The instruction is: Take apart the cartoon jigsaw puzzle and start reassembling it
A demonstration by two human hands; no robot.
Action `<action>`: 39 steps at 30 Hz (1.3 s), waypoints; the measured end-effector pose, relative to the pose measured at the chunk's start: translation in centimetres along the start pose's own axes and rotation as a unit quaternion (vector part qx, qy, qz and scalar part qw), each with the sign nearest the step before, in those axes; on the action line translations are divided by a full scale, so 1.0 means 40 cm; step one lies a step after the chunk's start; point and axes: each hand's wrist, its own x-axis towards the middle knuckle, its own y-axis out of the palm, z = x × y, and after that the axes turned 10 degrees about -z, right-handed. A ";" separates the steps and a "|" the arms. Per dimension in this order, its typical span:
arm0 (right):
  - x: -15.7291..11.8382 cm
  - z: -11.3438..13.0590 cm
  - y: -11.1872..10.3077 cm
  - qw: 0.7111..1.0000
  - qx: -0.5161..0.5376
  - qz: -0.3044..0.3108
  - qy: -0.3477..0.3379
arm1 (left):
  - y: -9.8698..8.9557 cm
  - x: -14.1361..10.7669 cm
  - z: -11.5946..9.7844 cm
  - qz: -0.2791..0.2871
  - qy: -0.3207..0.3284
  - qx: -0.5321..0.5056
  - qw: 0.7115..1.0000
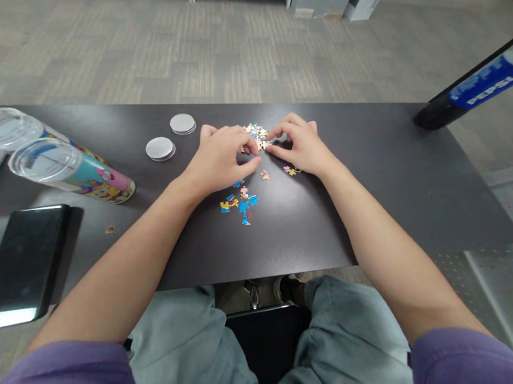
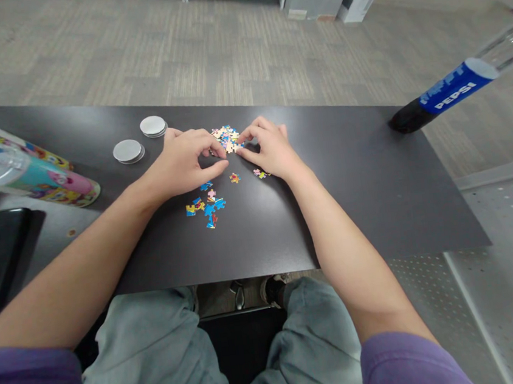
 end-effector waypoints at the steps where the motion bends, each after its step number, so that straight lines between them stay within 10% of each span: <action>1: 0.000 0.002 -0.001 1.000 0.002 -0.002 0.002 | 0.000 0.001 0.004 -0.016 -0.005 0.012 1.000; 7: -0.004 0.007 -0.040 0.997 0.040 0.055 -0.039 | 0.003 0.005 0.028 -0.055 -0.026 0.037 0.997; 20: -0.018 0.007 -0.022 0.993 -0.025 0.103 -0.060 | 0.002 -0.013 0.034 0.074 0.124 0.131 0.981; 30: -0.014 -0.111 -0.123 0.993 -0.077 0.086 0.008 | -0.073 0.005 0.075 0.097 0.106 0.056 0.988; 39: -0.010 -0.013 -0.019 0.996 -0.072 0.005 -0.043 | -0.062 0.026 0.093 0.095 0.021 0.029 0.995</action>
